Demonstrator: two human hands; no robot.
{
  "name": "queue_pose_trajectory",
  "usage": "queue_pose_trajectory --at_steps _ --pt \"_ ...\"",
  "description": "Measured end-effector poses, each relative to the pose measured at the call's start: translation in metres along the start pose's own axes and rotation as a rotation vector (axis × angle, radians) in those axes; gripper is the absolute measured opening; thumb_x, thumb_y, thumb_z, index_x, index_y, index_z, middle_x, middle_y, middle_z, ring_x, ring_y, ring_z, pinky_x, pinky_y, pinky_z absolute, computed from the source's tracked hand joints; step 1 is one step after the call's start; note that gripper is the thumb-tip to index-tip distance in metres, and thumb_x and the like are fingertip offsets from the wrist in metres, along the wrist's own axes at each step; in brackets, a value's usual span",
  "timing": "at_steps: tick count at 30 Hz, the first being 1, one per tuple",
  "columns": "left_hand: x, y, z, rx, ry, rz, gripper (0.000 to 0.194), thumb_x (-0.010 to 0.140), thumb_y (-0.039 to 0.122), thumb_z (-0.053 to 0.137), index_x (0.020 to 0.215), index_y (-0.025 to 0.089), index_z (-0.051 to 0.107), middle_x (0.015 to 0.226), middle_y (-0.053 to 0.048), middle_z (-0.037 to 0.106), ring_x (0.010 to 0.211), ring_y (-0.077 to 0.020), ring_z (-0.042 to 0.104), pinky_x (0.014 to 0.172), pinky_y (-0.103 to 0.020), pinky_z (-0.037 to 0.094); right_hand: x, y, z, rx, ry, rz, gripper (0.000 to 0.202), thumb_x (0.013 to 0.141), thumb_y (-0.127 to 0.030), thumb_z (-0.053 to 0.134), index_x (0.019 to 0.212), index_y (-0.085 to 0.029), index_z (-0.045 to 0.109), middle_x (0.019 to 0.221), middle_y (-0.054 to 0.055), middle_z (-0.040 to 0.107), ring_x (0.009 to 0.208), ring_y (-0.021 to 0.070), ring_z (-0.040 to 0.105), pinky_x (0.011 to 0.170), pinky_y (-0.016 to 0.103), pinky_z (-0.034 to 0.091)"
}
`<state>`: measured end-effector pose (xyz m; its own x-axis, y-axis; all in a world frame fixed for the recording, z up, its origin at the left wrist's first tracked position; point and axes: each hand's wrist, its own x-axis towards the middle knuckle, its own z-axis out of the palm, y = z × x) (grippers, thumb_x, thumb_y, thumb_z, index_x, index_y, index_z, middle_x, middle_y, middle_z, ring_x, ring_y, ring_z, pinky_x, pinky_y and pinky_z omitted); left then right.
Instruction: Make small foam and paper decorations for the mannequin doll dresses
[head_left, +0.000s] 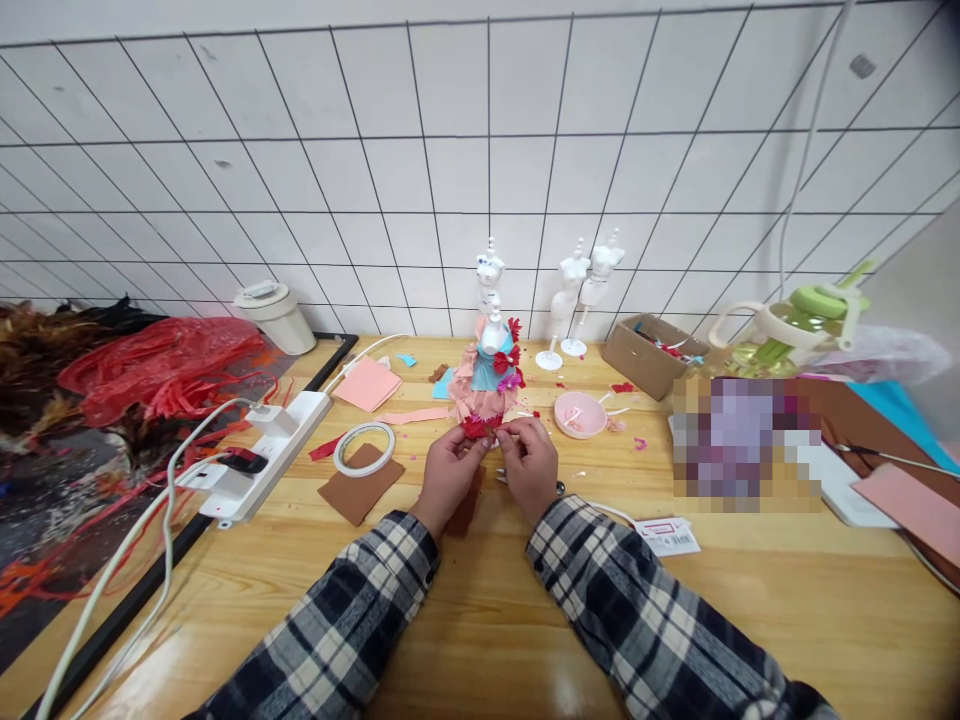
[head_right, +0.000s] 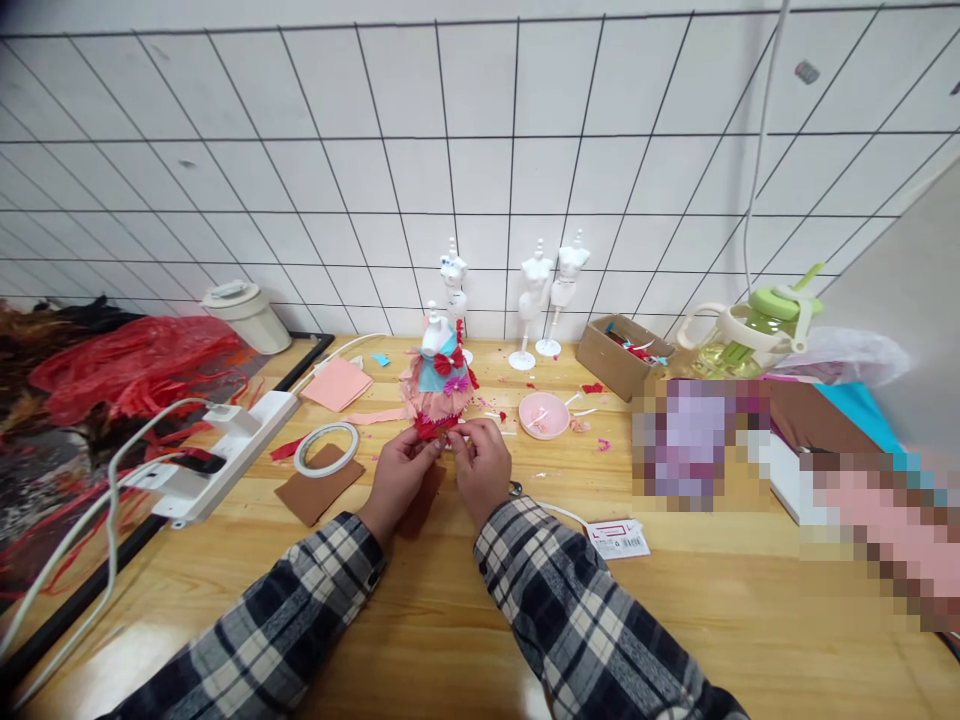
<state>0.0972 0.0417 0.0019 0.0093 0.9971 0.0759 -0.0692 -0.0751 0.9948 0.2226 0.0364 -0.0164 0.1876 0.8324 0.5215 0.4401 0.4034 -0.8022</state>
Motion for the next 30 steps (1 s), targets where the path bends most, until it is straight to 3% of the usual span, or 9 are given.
queue_pose_trajectory --at_steps 5,13,19,23,30 --pt "0.0 0.004 -0.001 0.108 0.054 0.046 0.021 0.068 0.03 0.071 0.083 0.015 0.072 0.077 -0.005 0.071 0.067 -0.0172 0.06 0.063 -0.026 0.045 0.001 -0.001 -0.001 0.006 0.006 -0.015 0.02 0.09 -0.032 0.05 0.085 -0.019 0.065 0.086 0.005 0.061 0.075 0.0163 0.056 0.066 0.029 0.044" --pt "0.001 0.0 -0.003 0.259 0.127 0.073 0.017 0.069 0.031 0.07 0.074 0.014 0.072 0.066 -0.003 0.065 0.057 -0.0142 0.053 0.057 -0.024 0.04 0.001 0.0 -0.001 -0.005 0.019 -0.011 0.021 0.09 -0.033 0.051 0.085 -0.019 0.065 0.085 0.005 0.061 0.073 0.0156 0.056 0.065 0.028 0.044" --pt "0.002 0.001 -0.005 0.19 0.093 0.073 0.019 0.069 0.03 0.07 0.079 0.014 0.071 0.073 -0.004 0.067 0.065 -0.0159 0.058 0.063 -0.025 0.044 0.001 -0.004 -0.005 0.054 -0.032 -0.04 0.023 0.091 -0.033 0.048 0.094 -0.02 0.067 0.091 0.006 0.066 0.076 0.0161 0.059 0.07 0.029 0.047" --pt "0.003 0.0 -0.006 -0.014 0.029 0.042 0.025 0.068 0.03 0.072 0.086 0.013 0.069 0.084 -0.006 0.071 0.078 -0.0185 0.062 0.074 -0.029 0.048 0.0 -0.005 -0.006 0.054 -0.112 -0.083 0.027 0.084 -0.033 0.06 0.107 -0.021 0.065 0.103 0.006 0.063 0.056 0.0102 0.053 0.063 0.028 0.048" --pt "0.004 -0.007 -0.011 0.081 -0.013 0.087 0.024 0.071 0.032 0.071 0.086 0.013 0.069 0.082 -0.005 0.071 0.074 -0.0175 0.062 0.072 -0.029 0.048 0.001 0.0 -0.004 0.013 -0.038 -0.118 0.017 0.087 -0.031 0.057 0.091 -0.023 0.071 0.089 0.004 0.065 0.071 0.0135 0.06 0.064 0.026 0.049"
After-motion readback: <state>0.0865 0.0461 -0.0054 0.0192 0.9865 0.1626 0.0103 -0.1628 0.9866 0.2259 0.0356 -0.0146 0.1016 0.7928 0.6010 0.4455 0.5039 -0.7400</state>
